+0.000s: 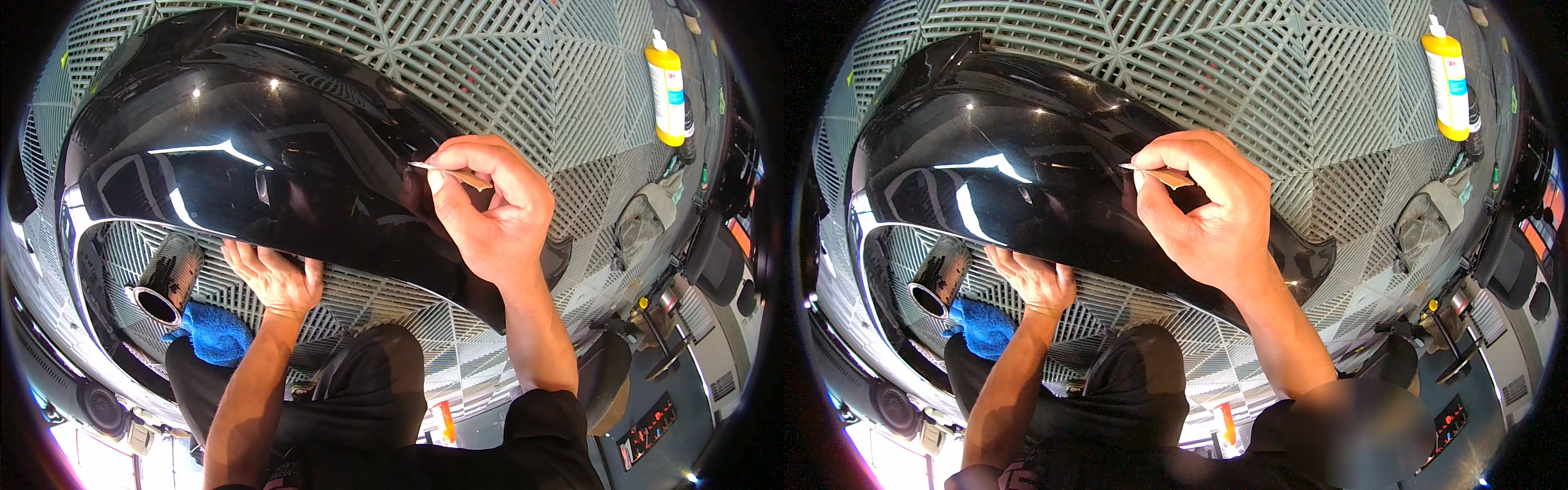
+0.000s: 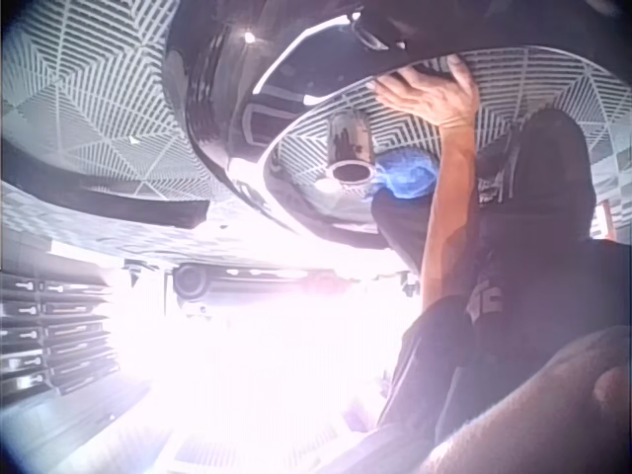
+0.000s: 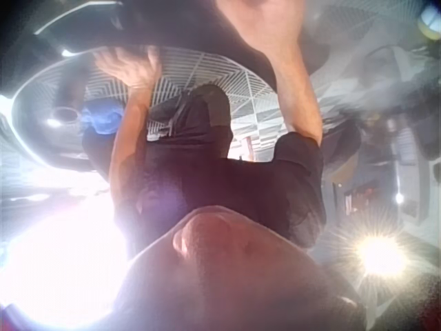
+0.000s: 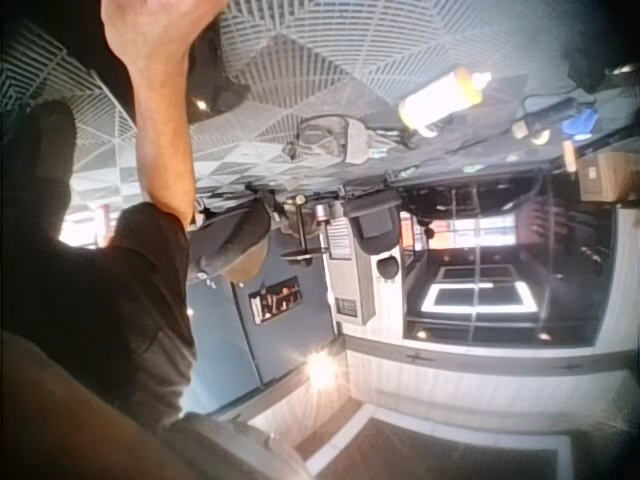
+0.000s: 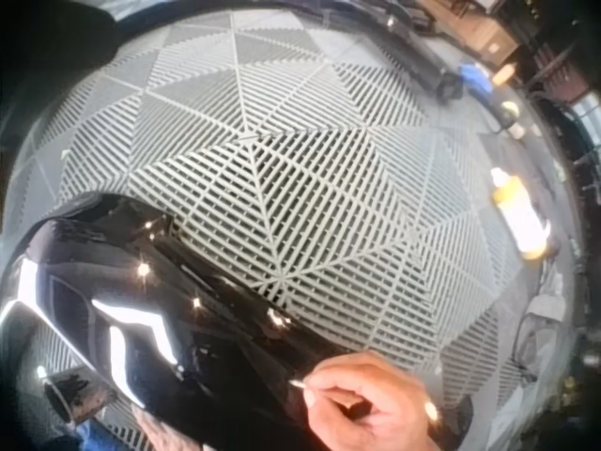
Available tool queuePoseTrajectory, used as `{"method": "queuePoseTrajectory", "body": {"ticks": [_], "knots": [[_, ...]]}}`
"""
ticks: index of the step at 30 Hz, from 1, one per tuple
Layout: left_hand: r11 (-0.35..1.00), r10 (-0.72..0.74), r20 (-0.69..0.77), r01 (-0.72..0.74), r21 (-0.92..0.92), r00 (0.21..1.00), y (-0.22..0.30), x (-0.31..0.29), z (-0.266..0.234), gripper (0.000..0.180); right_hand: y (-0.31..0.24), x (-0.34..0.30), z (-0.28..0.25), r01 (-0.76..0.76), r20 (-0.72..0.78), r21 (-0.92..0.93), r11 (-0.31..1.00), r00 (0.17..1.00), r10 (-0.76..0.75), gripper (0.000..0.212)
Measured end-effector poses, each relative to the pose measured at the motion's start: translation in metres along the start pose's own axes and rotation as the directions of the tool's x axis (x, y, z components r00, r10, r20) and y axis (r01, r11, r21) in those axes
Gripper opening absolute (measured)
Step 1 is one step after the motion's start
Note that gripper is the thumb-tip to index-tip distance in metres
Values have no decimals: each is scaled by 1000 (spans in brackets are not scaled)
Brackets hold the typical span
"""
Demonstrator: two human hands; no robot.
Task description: The person wipes a black car bumper with a blue microfiber cloth, then uses a small white tool to scrape or pick at the surface. The person remains seated on the floor throughout the task.
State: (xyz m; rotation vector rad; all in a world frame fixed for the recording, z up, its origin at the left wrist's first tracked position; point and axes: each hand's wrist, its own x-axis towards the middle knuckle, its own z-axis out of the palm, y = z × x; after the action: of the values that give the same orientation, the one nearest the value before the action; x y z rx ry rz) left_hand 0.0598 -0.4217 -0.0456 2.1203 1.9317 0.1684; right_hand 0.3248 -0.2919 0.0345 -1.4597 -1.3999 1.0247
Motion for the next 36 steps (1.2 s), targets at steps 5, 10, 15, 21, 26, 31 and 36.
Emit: {"method": "queuePoseTrajectory", "body": {"ticks": [5,10,15,21,26,31,36], "knots": [[1000,-5,-3,5,5,1000,0,4,3,87,0,4,-1,2,-4,8,1000,1000,-2,21],[1000,-1,-20,1,-12,1000,-1,5,5,86,-3,3,-4,-108,-36,73,991,993,111,19],[1000,-12,-39,12,-2,999,1,6,3,86,-12,16,-13,-221,-33,325,920,969,244,16],[994,-71,-28,69,-87,997,7,7,1,86,-23,36,-20,-167,-67,334,928,977,200,17],[982,-106,20,107,-153,994,10,11,-6,86,-25,39,-17,-213,-65,309,927,968,244,17],[984,-108,-9,105,-145,994,7,12,-9,85,-8,87,-9,-235,-23,331,914,966,257,20],[980,-122,1,121,-156,993,9,6,-11,84,34,181,11,-367,179,698,615,921,346,19]]}}
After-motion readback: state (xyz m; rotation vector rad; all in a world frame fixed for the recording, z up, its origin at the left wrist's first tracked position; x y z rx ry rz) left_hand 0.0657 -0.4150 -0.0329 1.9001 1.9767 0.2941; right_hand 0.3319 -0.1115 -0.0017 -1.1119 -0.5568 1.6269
